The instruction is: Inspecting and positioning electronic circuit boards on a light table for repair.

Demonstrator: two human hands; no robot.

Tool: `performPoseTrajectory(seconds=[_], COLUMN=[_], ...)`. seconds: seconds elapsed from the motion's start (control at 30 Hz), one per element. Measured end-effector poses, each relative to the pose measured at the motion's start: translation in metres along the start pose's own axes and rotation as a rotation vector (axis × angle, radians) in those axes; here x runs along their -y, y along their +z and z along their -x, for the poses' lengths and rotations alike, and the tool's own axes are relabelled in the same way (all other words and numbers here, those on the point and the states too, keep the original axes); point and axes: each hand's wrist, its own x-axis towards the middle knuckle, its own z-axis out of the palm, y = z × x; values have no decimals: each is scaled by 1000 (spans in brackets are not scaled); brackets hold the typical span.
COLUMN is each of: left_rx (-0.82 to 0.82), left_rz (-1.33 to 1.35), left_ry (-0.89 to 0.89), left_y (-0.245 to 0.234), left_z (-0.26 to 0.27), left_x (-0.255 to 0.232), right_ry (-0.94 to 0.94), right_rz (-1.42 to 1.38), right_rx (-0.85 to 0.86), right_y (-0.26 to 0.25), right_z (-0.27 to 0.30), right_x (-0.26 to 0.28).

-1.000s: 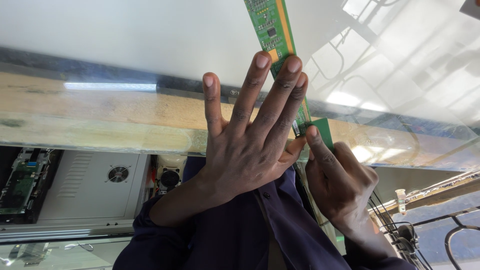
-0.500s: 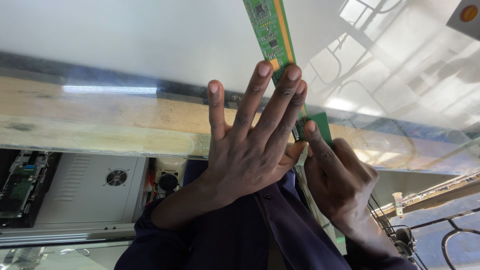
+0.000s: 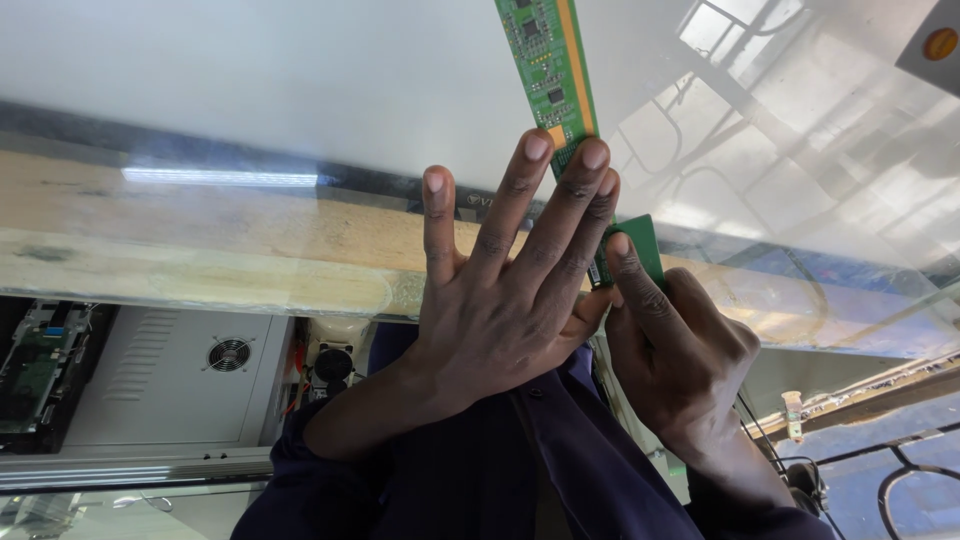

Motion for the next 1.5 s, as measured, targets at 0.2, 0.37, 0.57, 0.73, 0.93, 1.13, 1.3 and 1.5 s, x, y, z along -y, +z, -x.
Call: performPoseTrajectory(seconds=[0.2, 0.37, 0.57, 0.73, 0.93, 1.13, 1.3, 1.5], left_rx=[-12, -20, 2, -16, -48, -53, -31, -52], left_rz=[31, 36, 8, 35, 35, 51, 46, 46], left_ry=[-24, -16, -28, -42, -45, -61, -44, -55], left_y=[5, 6, 9, 9, 10, 10, 8, 6], left_z=[0, -1, -2, -1, -2, -2, -2, -2], left_x=[-4, -6, -11, -14, -15, -15, -12, -12], right_ry=[43, 12, 16, 30, 34, 57, 54, 50], right_rz=[11, -60, -26, -2, -14, -20, -9, -6], right_rx=[14, -11, -15, -19, -24, -11, 2, -5], right_y=[3, 7, 10, 7, 12, 7, 6, 6], right_z=[29, 33, 45, 44, 45, 41, 40, 39], right_x=[-13, -20, -23, -18, -23, -17, -14, -14])
